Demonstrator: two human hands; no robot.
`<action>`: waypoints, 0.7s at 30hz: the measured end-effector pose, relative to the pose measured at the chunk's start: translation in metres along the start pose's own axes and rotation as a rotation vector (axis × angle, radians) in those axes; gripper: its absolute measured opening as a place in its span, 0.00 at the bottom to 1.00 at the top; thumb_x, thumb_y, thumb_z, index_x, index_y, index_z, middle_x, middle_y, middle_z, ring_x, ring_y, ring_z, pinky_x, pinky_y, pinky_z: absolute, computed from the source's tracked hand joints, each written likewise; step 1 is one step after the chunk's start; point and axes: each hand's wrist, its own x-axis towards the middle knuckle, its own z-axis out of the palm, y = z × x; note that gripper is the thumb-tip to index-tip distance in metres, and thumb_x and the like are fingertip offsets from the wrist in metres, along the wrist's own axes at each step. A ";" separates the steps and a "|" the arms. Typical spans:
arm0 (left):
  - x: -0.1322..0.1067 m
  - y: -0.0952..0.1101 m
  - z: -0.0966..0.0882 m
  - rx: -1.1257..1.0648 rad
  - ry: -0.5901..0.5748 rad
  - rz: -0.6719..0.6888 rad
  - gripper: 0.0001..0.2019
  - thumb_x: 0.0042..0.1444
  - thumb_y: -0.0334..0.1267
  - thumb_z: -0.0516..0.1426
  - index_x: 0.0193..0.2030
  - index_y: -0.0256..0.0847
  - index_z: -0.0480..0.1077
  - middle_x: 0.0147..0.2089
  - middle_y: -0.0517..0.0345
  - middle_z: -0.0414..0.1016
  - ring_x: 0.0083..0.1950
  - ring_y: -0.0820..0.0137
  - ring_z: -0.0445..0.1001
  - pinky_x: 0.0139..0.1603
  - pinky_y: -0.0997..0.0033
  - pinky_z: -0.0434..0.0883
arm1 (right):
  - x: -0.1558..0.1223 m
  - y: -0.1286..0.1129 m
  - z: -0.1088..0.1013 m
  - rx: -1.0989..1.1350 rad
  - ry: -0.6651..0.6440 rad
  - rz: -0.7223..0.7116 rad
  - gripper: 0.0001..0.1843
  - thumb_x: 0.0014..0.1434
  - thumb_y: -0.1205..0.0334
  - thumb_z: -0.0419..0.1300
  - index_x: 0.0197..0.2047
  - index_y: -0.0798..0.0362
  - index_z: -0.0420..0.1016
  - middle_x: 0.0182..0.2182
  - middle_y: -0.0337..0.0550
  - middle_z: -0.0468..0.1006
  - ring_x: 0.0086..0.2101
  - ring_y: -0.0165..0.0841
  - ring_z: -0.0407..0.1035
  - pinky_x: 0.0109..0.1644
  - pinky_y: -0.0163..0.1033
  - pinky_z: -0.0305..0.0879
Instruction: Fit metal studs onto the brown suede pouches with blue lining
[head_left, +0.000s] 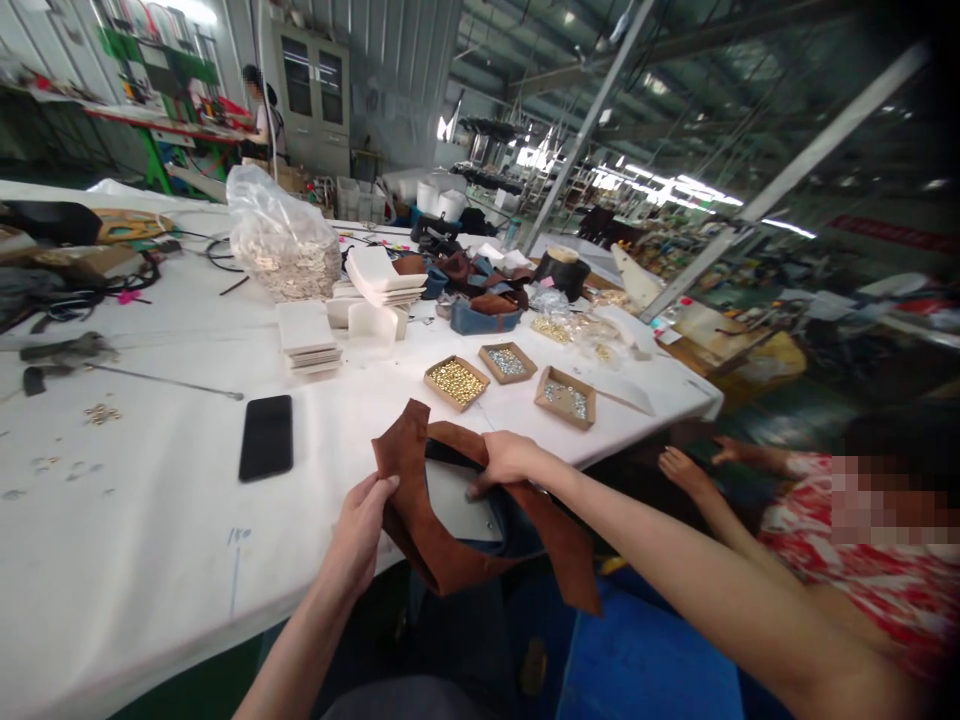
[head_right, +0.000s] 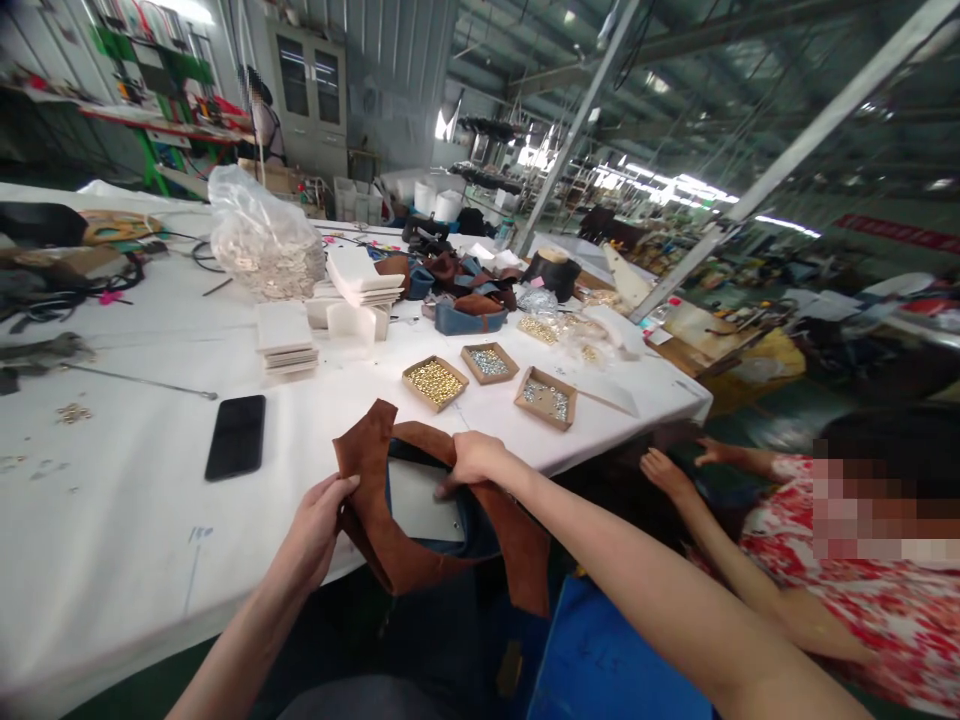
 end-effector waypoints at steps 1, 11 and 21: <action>-0.002 -0.001 0.000 -0.001 -0.008 0.000 0.20 0.63 0.53 0.69 0.53 0.40 0.86 0.53 0.48 0.89 0.57 0.50 0.81 0.56 0.61 0.74 | 0.000 -0.001 0.000 -0.017 -0.033 -0.006 0.45 0.35 0.45 0.89 0.57 0.50 0.90 0.50 0.53 0.90 0.49 0.52 0.84 0.50 0.44 0.75; -0.013 -0.016 -0.004 -0.040 0.005 -0.021 0.23 0.63 0.55 0.69 0.57 0.42 0.84 0.56 0.47 0.89 0.57 0.49 0.83 0.56 0.59 0.75 | -0.009 0.005 -0.013 0.029 -0.049 -0.048 0.23 0.46 0.71 0.74 0.48 0.51 0.91 0.42 0.48 0.90 0.47 0.49 0.84 0.46 0.39 0.72; -0.013 -0.018 -0.011 -0.035 0.104 -0.042 0.32 0.55 0.57 0.70 0.63 0.42 0.83 0.66 0.46 0.86 0.65 0.45 0.80 0.54 0.58 0.75 | -0.001 -0.003 -0.008 0.019 0.172 -0.040 0.31 0.48 0.48 0.85 0.53 0.46 0.86 0.50 0.47 0.89 0.50 0.49 0.83 0.44 0.41 0.64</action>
